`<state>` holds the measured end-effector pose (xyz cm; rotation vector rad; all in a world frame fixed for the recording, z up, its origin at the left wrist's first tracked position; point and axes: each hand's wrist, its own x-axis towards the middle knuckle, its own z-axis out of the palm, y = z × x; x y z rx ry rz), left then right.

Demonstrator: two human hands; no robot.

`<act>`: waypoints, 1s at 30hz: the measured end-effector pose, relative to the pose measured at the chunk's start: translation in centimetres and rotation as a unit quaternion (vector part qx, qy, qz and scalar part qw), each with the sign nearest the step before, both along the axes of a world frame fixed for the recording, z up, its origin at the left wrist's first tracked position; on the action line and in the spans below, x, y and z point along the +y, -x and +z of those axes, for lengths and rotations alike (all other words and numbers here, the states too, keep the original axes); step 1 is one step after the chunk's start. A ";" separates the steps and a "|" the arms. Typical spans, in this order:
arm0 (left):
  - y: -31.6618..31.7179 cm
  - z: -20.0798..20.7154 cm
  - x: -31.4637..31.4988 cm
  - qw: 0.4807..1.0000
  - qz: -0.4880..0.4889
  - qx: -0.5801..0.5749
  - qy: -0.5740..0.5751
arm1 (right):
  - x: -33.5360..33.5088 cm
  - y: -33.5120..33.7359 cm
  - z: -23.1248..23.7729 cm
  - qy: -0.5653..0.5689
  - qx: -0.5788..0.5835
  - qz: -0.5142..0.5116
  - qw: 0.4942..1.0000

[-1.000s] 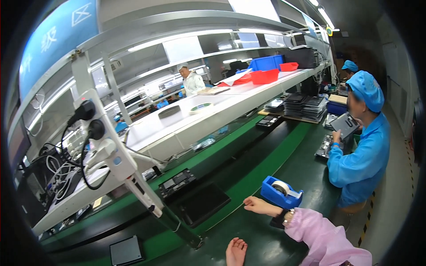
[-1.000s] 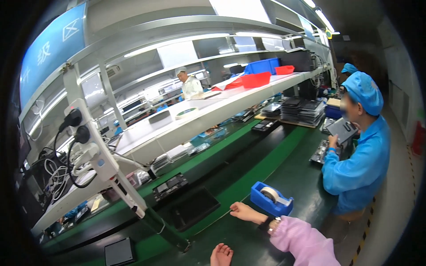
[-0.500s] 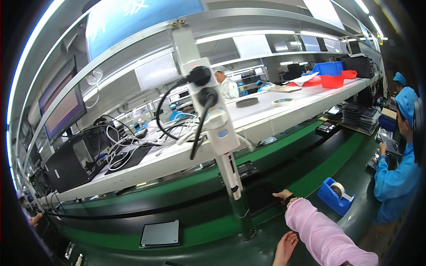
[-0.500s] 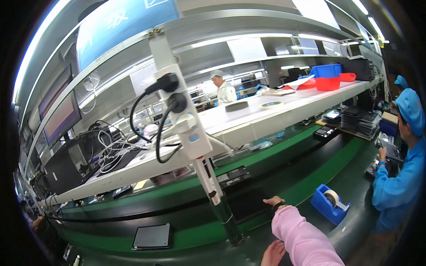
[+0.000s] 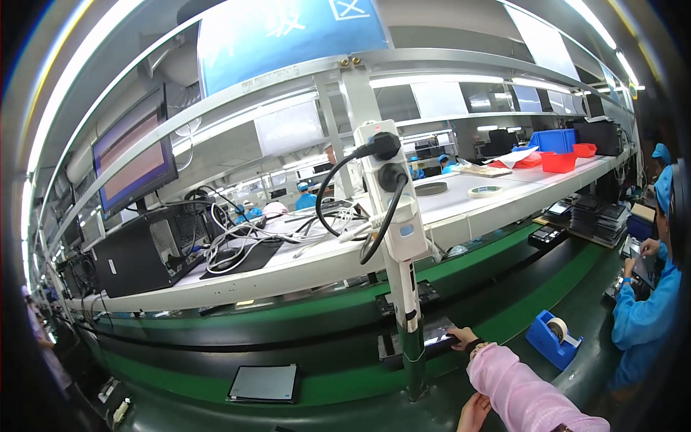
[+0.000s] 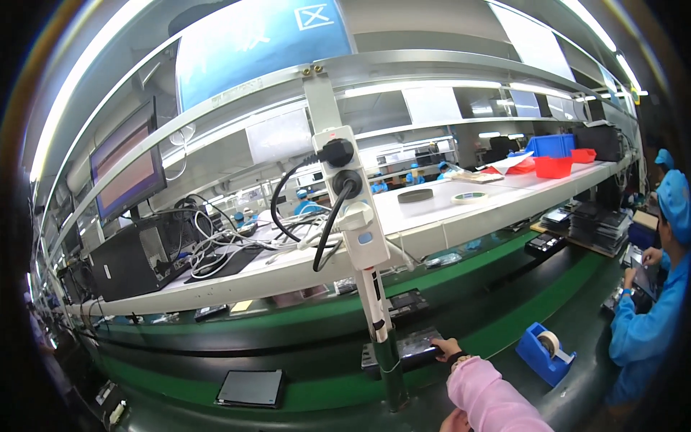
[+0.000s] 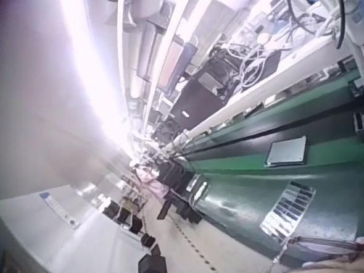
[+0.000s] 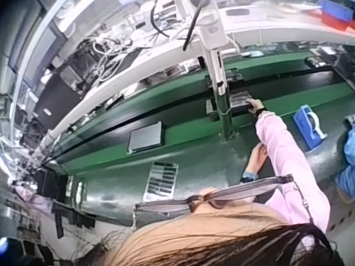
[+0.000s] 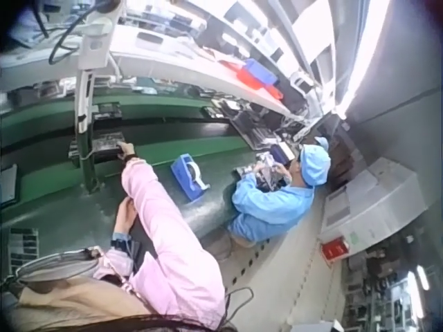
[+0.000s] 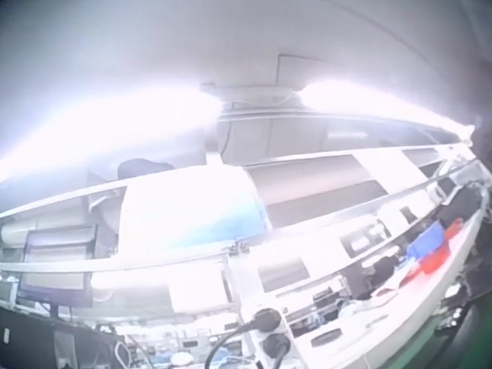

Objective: Applying protective film and adhesive tape to tablet components on a factory assembly line.

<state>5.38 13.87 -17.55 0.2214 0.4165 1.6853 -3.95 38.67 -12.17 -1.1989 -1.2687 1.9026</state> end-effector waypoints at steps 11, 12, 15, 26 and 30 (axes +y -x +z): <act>0.3 0.3 -0.7 0.999 0.022 0.006 -0.034 | -2.5 -10.6 8.9 -0.282 -0.116 -0.265 0.915; 0.5 0.5 -0.9 0.998 0.043 0.012 -0.033 | -4.2 -12.6 10.2 -0.323 -0.101 -0.270 0.901; 0.8 0.8 -1.0 0.999 0.037 0.013 -0.021 | -7.9 -21.0 10.0 -0.425 -0.038 -0.297 0.854; 2.1 1.3 -0.8 0.938 0.124 0.323 0.033 | -25.2 -33.4 5.6 -0.147 0.094 -0.234 0.956; 2.4 1.6 -1.0 0.893 0.145 0.423 0.057 | -24.2 -35.0 1.7 -0.106 0.033 -0.194 0.975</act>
